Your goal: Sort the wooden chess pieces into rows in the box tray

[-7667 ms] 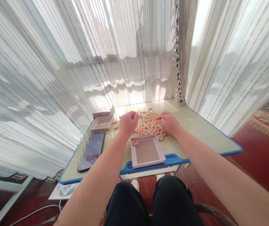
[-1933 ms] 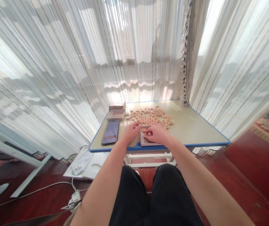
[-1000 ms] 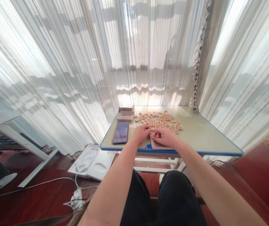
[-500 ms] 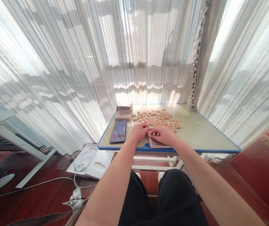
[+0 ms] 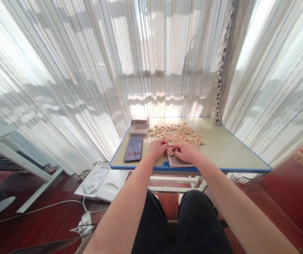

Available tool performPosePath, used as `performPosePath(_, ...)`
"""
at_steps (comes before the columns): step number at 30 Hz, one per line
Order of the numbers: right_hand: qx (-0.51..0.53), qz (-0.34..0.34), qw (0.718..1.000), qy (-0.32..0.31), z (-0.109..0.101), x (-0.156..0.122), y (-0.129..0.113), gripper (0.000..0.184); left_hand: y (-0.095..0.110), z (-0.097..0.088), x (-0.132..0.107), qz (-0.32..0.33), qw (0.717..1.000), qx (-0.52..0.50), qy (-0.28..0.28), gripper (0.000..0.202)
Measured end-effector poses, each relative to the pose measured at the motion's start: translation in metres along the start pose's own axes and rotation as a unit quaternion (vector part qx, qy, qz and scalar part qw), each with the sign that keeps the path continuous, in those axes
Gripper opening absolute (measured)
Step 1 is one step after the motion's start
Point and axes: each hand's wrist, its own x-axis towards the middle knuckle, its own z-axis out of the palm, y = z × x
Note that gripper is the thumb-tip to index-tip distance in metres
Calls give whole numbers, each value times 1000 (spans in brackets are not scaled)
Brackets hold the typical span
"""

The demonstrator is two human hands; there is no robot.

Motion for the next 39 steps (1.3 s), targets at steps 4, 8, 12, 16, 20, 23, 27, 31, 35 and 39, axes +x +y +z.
performPosePath(4, -13, -9, 1000, 10, 0, -2, -3, 29, -1, 1, 0, 7, 1000, -1, 1, 21)
performPosePath(8, -7, -24, 1000, 8, -2, -3, -3, 30, -1, 0, 0, 18, 1000, -9, 3, 25)
performPosePath(12, 30, -27, 999, 34, -18, 10, 13, 29, 1, -1, 0, -1, 1000, -28, 4, 24)
performPosePath(16, 47, 51, 989, 130, -36, 37, 48, 29, 3, -2, -1, -13, 999, -33, 2, 26)
performPosePath(20, 91, 121, 966, 208, -32, 59, 83, 37, 1, -2, 1, -27, 999, -46, 4, 27)
performPosePath(23, 114, 114, 960, 227, -14, 65, 98, 42, -1, -2, 2, -66, 994, -85, -9, 27)
performPosePath(27, 108, 78, 963, 235, 6, 64, 107, 45, 1, -2, 2, -131, 980, -147, -13, 26)
performPosePath(31, 94, 28, 972, 215, 12, 67, 110, 36, 9, 0, 8, -155, 976, -144, 45, 24)
performPosePath(35, 84, 21, 977, 197, 10, 70, 107, 36, 25, -2, 35, -86, 980, -104, 143, 24)
performPosePath(39, 102, 83, 965, 227, -1, 68, 106, 41, 41, -9, 74, -34, 988, -75, 134, 29)
